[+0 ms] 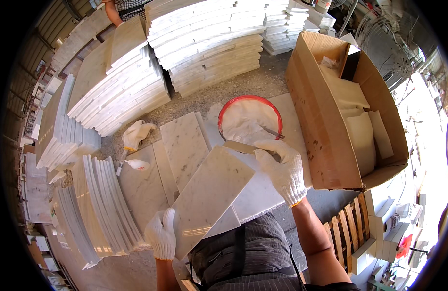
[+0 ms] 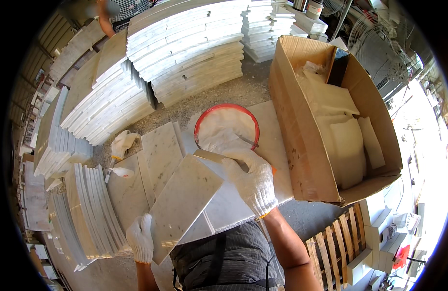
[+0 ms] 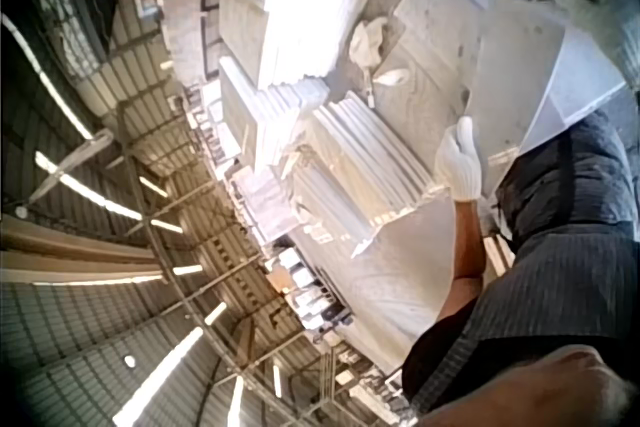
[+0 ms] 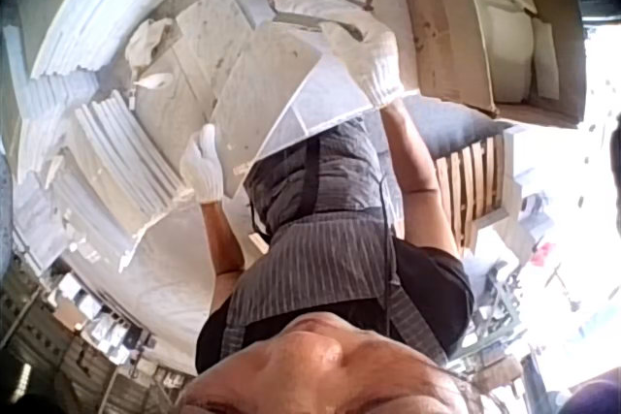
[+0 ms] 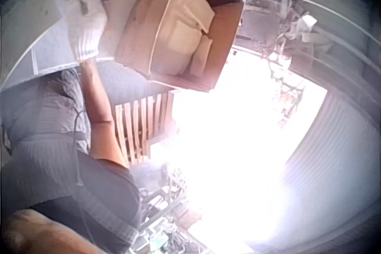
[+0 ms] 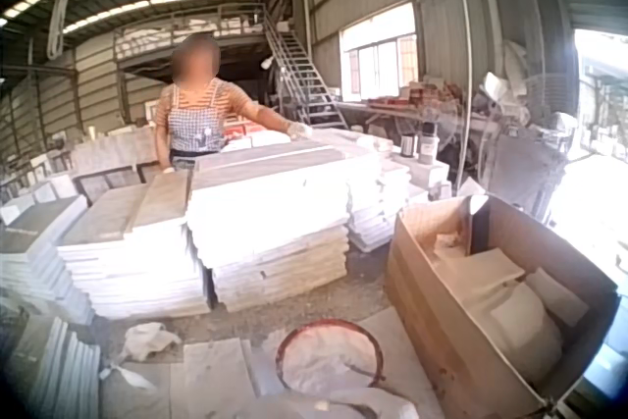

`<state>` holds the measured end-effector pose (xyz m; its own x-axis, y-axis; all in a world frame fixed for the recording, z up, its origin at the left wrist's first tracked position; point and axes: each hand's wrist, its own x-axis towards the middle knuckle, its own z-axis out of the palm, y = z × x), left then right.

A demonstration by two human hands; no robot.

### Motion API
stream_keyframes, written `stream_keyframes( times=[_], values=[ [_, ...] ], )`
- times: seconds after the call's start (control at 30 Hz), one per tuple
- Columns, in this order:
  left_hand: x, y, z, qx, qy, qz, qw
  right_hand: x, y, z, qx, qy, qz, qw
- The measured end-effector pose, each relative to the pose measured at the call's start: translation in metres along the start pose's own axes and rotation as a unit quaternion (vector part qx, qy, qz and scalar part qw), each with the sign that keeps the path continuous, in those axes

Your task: The person applies a white paste from a red bucket onto rectangular white panels using a small spatula. They spread the paste evenly across the panel surface, then place the treated panel into a cardboard box. The process is repeated for multiple panels in a warehouse setting.

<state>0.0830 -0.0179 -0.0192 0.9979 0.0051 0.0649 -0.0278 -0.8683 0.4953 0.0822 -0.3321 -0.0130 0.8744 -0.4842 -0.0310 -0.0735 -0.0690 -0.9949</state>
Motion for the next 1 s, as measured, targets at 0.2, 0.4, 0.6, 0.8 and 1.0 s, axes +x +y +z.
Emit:
stream_keyframes(
  times=[0.2, 0.4, 0.6, 0.8, 1.0],
  values=[
    [0.0, -0.001, 0.002, -0.013, 0.004, -0.002, 1.0, 0.0, 0.005, 0.0, 0.013, -0.032, 0.029, 0.999],
    [0.001, 0.0, -0.001, 0.004, -0.012, -0.023, 1.0, 0.001, 0.004, 0.004, 0.015, -0.009, -0.013, 1.0],
    [0.0, 0.001, 0.0, 0.009, 0.004, -0.01, 1.0, 0.003, 0.011, 0.003, -0.039, -0.005, -0.053, 0.998],
    [0.0, -0.001, -0.002, 0.013, -0.009, -0.008, 1.0, 0.014, 0.009, -0.017, -0.152, 0.096, -0.077, 0.981],
    [0.0, 0.0, 0.0, 0.013, 0.0, -0.003, 1.0, 0.021, 0.018, -0.026, -0.381, 0.079, -0.148, 0.909]
  ],
)
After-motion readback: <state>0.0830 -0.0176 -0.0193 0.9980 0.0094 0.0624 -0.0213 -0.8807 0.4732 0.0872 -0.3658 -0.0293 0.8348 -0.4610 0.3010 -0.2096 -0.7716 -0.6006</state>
